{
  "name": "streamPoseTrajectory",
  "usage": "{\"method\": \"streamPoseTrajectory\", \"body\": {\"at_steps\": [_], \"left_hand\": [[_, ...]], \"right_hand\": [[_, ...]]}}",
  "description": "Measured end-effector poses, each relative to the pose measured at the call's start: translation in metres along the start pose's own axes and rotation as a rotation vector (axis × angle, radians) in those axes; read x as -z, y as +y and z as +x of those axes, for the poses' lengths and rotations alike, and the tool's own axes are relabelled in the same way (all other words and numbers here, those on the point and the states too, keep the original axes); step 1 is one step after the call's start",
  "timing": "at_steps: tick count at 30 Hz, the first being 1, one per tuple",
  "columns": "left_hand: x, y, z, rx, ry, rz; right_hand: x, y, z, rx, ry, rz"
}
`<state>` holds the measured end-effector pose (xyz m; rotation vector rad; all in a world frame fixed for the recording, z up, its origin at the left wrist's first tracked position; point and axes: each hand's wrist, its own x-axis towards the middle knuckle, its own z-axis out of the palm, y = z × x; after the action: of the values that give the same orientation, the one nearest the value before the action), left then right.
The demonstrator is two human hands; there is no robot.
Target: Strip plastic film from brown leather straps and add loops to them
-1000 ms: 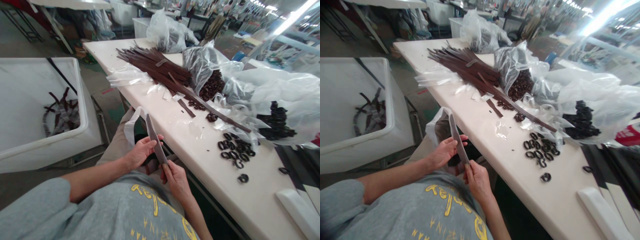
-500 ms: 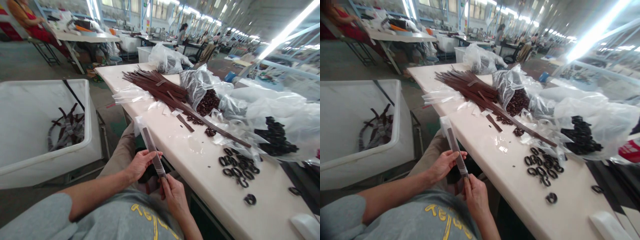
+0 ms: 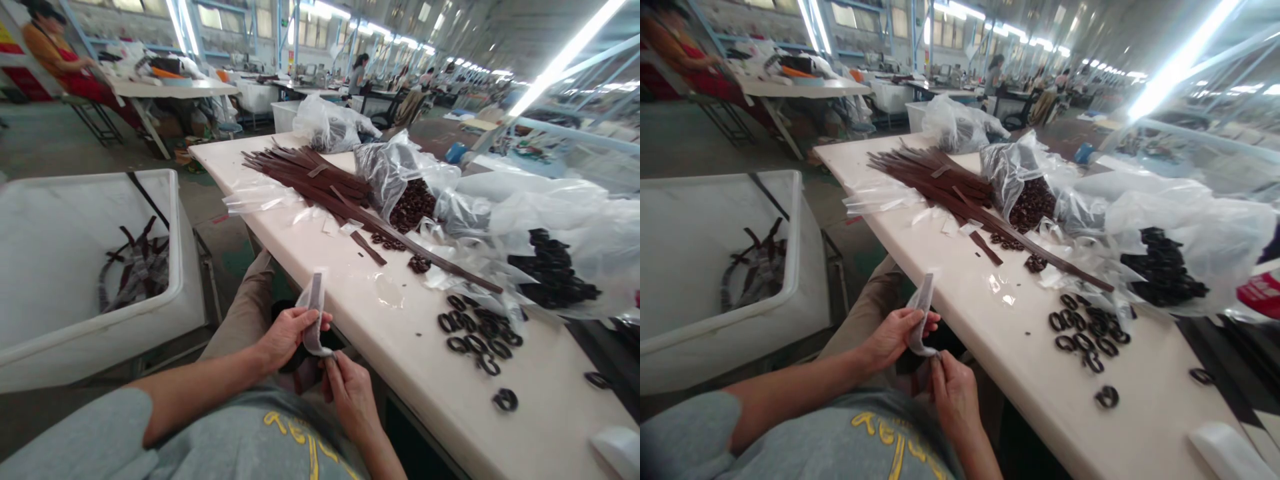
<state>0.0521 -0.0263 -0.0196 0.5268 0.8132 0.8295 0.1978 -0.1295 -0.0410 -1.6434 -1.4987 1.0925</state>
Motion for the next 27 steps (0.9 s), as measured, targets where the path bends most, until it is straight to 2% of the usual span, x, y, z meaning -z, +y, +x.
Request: {"method": "streamPoseTrajectory", "body": {"at_steps": [3,7,10,13,17,19,24,27], "left_hand": [[-0.001,-0.007,-0.006,-0.009,0.032,0.008],[-0.002,0.0,-0.002,-0.096,0.072,-0.012],[-0.006,-0.003,-0.003,-0.034,0.049,-0.004],[-0.012,-0.019,-0.011,0.011,0.01,0.003],[-0.015,-0.036,-0.021,0.107,-0.058,0.031],[-0.015,-0.033,-0.019,0.118,-0.065,0.033],[-0.013,-0.007,0.0,-0.1,0.074,-0.05],[-0.011,-0.013,-0.001,-0.033,0.068,-0.015]], "right_hand": [[0.003,-0.001,-0.003,0.006,-0.048,0.024],[0.016,-0.01,-0.007,0.069,-0.106,0.109],[0.016,-0.014,-0.004,0.076,-0.04,0.102],[0.007,-0.01,0.002,0.029,0.051,0.023],[-0.001,-0.003,0.006,0.035,0.109,0.013],[-0.002,0.0,0.006,0.043,0.116,0.008],[-0.002,0.002,0.003,0.017,0.081,-0.033],[-0.006,0.003,0.004,0.026,0.104,-0.026]]}}
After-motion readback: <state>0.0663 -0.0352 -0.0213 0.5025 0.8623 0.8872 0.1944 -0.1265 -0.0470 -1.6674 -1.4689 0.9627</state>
